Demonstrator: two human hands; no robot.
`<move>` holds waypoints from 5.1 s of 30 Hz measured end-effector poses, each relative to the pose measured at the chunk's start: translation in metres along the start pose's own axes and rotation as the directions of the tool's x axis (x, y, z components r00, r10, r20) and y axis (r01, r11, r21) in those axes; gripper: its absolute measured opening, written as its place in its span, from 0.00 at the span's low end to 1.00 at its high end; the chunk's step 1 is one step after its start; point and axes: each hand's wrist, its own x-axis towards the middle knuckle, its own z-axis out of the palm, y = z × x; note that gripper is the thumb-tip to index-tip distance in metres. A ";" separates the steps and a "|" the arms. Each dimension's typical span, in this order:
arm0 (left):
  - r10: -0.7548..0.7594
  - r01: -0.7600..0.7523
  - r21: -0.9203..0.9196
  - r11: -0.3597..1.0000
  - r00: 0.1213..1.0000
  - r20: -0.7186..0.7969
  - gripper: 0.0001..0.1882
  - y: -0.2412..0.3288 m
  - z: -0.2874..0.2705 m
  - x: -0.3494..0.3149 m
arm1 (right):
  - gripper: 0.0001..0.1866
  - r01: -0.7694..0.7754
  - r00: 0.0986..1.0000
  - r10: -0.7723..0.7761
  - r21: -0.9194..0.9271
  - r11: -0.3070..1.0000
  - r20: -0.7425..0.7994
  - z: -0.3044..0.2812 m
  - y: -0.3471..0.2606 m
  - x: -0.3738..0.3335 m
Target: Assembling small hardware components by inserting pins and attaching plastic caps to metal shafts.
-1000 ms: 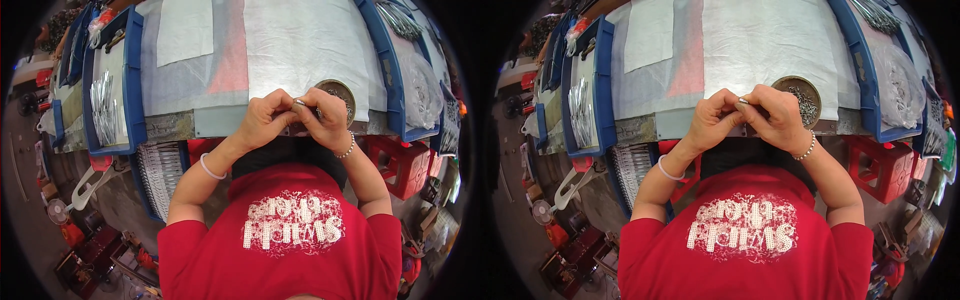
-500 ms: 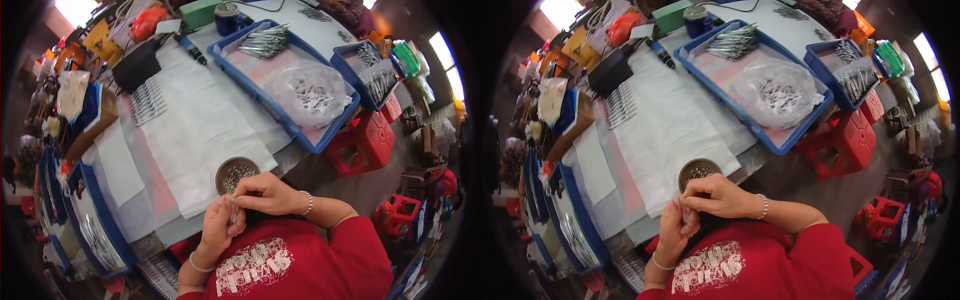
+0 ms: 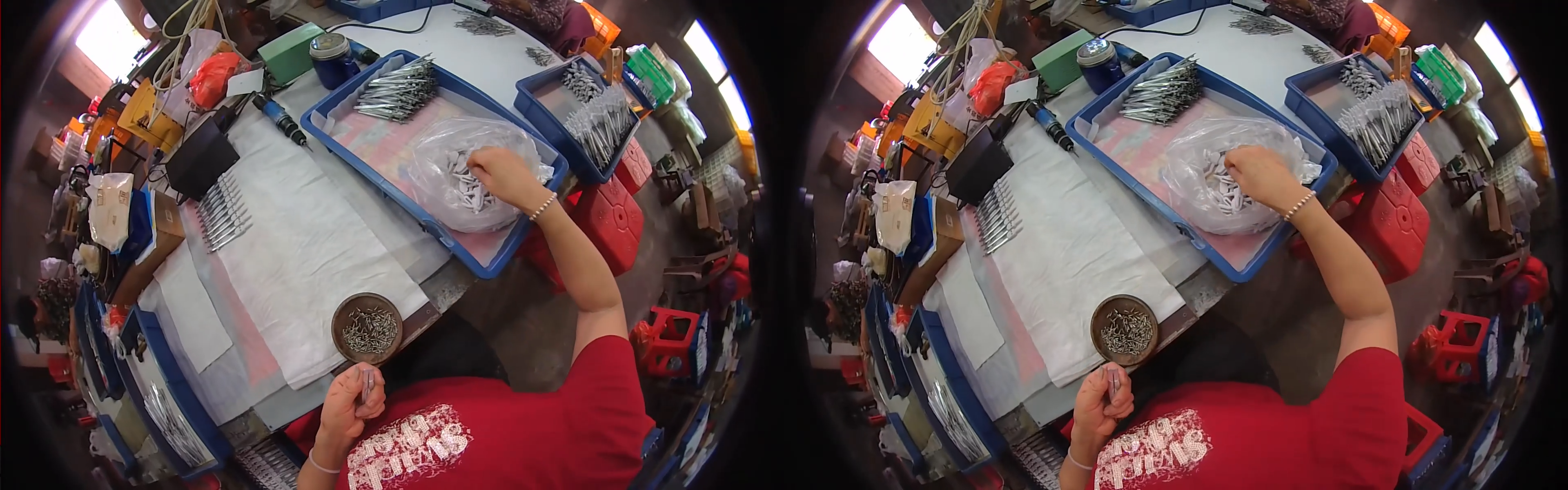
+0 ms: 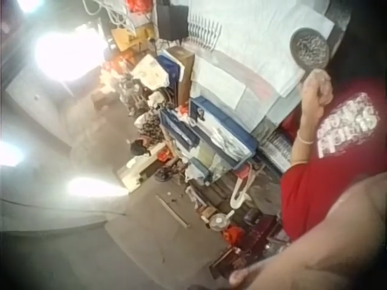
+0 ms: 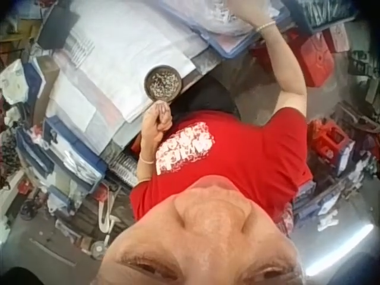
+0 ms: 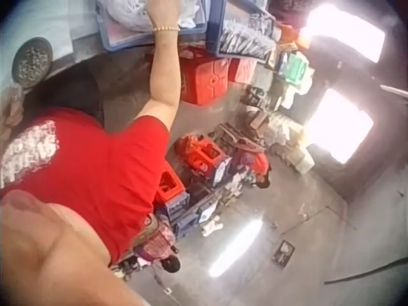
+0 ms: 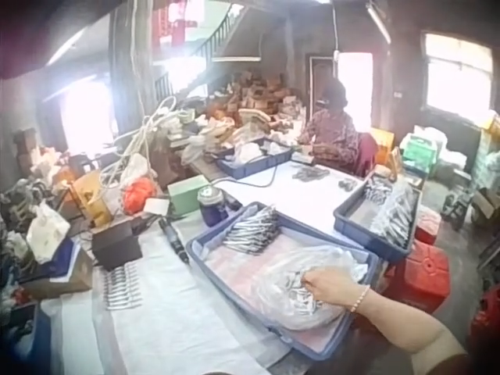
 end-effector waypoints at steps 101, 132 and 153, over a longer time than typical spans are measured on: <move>0.109 0.054 -0.625 0.779 0.969 0.221 0.18 -0.024 -0.027 -0.017 | 0.11 -0.713 0.682 -0.174 0.591 -0.377 0.711 0.083 -0.311 -0.040; 0.190 -0.188 -0.372 0.909 0.981 -0.032 0.16 -0.005 -0.039 -0.029 | 0.02 0.578 0.754 -0.558 0.053 0.814 0.347 0.104 -0.244 -0.028; 0.226 -0.223 -0.342 0.913 0.974 -0.032 0.13 -0.004 -0.029 -0.019 | 0.10 0.184 0.961 -0.276 0.730 0.659 0.006 0.074 -0.290 -0.084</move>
